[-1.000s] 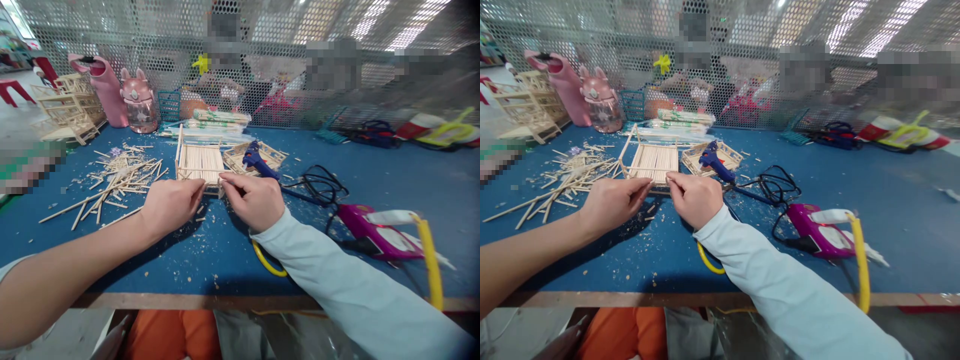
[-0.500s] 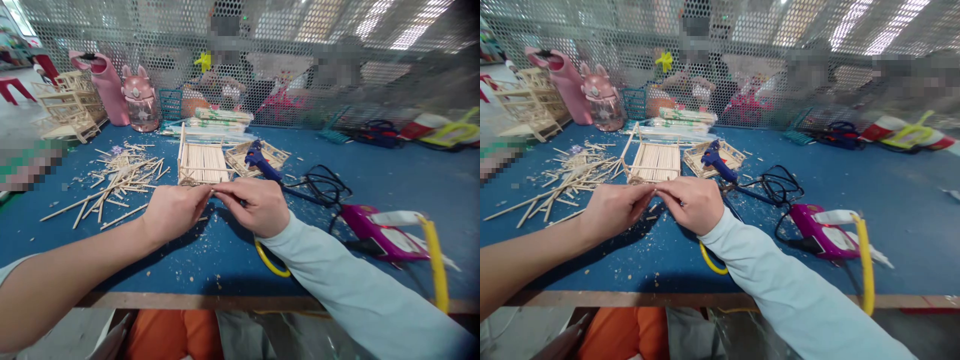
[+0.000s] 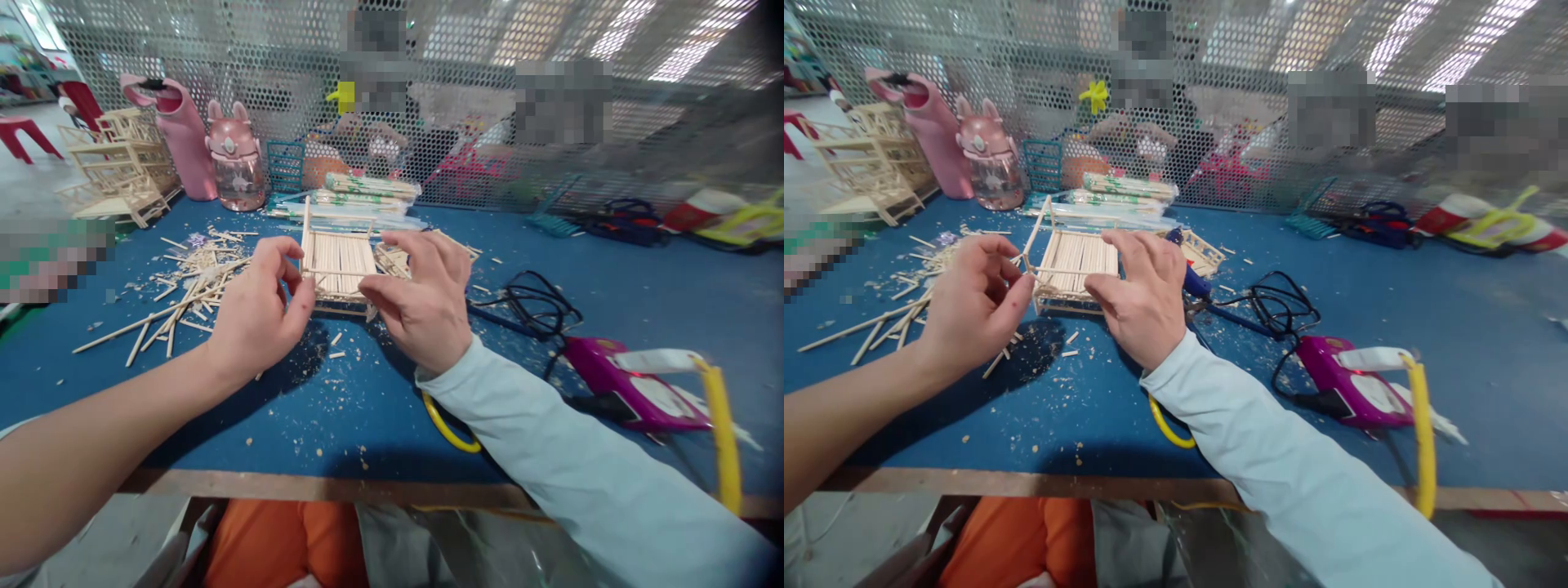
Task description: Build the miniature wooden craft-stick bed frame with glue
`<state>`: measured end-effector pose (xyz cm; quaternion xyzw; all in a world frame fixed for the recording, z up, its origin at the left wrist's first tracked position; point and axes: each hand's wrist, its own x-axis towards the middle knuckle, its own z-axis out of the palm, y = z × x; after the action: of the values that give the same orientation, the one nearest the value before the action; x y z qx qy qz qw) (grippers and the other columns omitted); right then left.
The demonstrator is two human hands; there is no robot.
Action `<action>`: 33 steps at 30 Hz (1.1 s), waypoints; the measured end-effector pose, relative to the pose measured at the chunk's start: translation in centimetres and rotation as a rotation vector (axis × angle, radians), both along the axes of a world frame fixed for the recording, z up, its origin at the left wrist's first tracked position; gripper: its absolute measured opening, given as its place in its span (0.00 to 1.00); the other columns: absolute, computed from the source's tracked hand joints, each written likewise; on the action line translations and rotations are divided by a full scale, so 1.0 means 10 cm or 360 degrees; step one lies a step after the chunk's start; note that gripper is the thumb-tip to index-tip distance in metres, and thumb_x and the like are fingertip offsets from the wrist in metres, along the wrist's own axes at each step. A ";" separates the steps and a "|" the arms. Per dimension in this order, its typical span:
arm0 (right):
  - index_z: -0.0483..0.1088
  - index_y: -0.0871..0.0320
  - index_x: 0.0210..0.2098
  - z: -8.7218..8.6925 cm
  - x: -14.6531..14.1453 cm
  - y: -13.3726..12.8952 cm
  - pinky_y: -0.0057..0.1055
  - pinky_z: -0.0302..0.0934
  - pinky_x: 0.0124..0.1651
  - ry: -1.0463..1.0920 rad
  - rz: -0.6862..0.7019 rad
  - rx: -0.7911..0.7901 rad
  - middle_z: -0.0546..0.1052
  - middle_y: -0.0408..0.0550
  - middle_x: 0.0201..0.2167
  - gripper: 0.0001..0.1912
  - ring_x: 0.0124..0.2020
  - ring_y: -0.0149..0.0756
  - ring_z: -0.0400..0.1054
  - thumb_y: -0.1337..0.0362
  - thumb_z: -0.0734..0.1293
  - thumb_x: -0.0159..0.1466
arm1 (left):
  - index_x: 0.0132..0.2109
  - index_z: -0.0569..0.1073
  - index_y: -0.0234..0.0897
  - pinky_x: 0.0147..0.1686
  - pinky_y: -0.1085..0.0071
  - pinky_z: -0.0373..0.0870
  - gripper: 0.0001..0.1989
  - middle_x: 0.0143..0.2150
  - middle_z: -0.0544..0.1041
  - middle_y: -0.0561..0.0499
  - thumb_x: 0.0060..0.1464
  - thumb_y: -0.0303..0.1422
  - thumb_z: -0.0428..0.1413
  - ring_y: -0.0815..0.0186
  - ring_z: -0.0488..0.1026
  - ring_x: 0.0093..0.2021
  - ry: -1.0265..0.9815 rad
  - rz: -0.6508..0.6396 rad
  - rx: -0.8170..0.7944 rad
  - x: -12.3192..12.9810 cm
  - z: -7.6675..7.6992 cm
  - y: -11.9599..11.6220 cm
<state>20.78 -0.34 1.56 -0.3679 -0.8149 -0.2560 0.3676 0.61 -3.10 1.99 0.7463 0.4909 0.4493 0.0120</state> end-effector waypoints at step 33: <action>0.67 0.56 0.26 0.01 0.12 -0.14 0.30 0.58 0.29 -0.0051 0.0257 -0.0211 0.73 0.44 0.23 0.04 0.25 0.33 0.65 0.69 0.62 0.56 | 0.40 0.74 0.36 0.24 0.74 0.62 0.11 0.23 0.77 0.52 0.56 0.35 0.50 0.69 0.71 0.21 0.0477 -0.0015 -0.0170 0.09 -0.06 -0.06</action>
<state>21.94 -1.73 1.64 -0.3205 -0.8627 -0.1770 0.3489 1.50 -3.68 1.37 0.8055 0.5070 0.3060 -0.0196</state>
